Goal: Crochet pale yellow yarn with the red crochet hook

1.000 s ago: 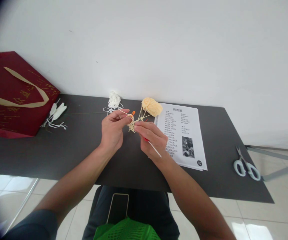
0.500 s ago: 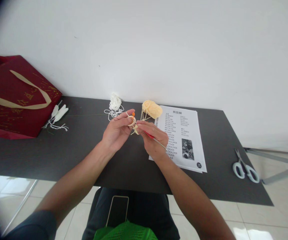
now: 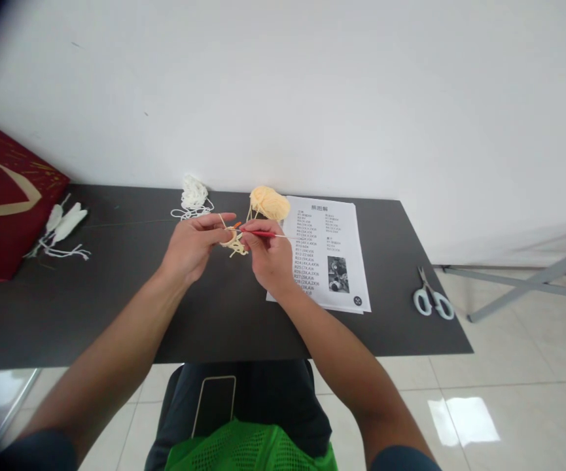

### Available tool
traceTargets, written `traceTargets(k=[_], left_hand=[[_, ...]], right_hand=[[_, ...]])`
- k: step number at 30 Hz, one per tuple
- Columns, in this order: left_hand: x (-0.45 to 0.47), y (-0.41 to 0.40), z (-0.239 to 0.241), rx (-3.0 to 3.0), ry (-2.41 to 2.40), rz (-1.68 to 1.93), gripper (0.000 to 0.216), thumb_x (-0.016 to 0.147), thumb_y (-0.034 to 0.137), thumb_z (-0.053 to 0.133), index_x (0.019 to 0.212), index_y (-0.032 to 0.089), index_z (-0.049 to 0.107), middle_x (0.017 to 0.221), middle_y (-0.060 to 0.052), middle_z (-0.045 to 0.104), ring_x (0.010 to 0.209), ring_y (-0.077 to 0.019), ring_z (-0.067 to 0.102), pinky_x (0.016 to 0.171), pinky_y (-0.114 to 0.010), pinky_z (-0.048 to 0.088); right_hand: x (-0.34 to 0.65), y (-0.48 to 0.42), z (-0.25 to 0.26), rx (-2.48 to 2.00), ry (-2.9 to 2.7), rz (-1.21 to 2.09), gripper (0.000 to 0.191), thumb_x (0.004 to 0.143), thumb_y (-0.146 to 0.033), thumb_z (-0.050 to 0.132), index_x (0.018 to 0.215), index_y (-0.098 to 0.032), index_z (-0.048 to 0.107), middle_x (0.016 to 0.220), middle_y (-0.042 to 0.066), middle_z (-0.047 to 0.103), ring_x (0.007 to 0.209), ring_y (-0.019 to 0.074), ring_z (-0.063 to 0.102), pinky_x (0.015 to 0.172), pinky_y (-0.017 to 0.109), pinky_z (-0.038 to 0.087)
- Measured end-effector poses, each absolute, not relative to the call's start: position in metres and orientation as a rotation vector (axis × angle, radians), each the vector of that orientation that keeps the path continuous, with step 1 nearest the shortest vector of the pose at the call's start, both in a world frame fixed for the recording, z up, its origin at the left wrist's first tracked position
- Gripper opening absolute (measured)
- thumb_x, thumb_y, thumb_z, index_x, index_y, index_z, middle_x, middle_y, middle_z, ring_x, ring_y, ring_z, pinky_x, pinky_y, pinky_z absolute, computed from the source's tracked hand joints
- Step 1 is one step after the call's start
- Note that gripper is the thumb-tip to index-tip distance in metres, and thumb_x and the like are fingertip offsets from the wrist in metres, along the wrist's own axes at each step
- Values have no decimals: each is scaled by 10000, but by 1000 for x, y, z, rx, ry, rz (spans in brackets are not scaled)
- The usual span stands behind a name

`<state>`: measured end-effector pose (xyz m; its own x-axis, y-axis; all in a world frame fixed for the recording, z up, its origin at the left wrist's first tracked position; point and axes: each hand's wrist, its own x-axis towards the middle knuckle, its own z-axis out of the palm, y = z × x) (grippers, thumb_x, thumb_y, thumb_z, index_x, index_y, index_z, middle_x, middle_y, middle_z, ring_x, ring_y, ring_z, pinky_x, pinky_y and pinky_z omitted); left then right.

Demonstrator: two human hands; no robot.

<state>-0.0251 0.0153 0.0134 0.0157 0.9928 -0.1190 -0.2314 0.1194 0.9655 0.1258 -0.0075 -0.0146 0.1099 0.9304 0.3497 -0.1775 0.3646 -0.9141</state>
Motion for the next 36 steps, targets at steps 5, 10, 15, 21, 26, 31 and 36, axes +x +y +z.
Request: traceTargets(k=[5,10,15,21,26,31,36], left_hand=[[-26,19,8,989,1188,1188,403,584,163,820,983,111,786,647,7,649,596,-103,549,619,-262,406],[-27,21,4,983,1198,1150,417,592,164,810,1005,108,786,642,11,638,588,-95,525,604,-258,379],[-29,23,-1,957,1144,1148,431,612,161,806,1041,117,794,640,12,623,588,-92,510,602,-257,374],[-29,23,2,967,1097,1264,448,601,186,849,1042,132,799,697,-7,678,634,-115,586,682,-281,457],[-19,21,0,982,1146,1321,362,641,221,834,991,131,807,712,-43,726,635,-135,623,653,-278,471],[-6,24,-10,840,1201,1354,254,575,140,774,827,115,797,625,-40,689,542,-127,583,560,-262,427],[5,29,-18,767,1206,1392,300,567,123,743,862,111,796,648,-49,693,545,-123,580,544,-255,410]], right_hand=[[124,-8,-22,-880,-1263,870,99,922,-287,697,997,-240,654,1036,5,716,728,92,645,713,269,543],[125,-7,-22,-934,-1261,905,89,921,-304,689,969,-236,655,1004,-1,713,707,96,638,702,275,541],[125,-6,-16,-945,-1170,1012,134,894,-343,715,935,-234,648,957,-10,730,660,96,642,663,273,543],[119,-5,-16,-941,-951,1171,198,859,-387,739,945,-224,667,806,-21,724,660,111,651,676,276,553],[119,0,-16,-973,-808,1211,235,825,-397,752,887,-188,664,759,-21,679,667,106,627,658,258,528],[126,2,-8,-1096,-800,1253,350,772,-353,774,1045,-180,640,817,-11,692,751,132,665,711,283,557],[161,-12,-16,-1369,-1078,1259,488,803,-276,691,1271,-174,596,1129,81,728,833,162,684,765,341,572]])
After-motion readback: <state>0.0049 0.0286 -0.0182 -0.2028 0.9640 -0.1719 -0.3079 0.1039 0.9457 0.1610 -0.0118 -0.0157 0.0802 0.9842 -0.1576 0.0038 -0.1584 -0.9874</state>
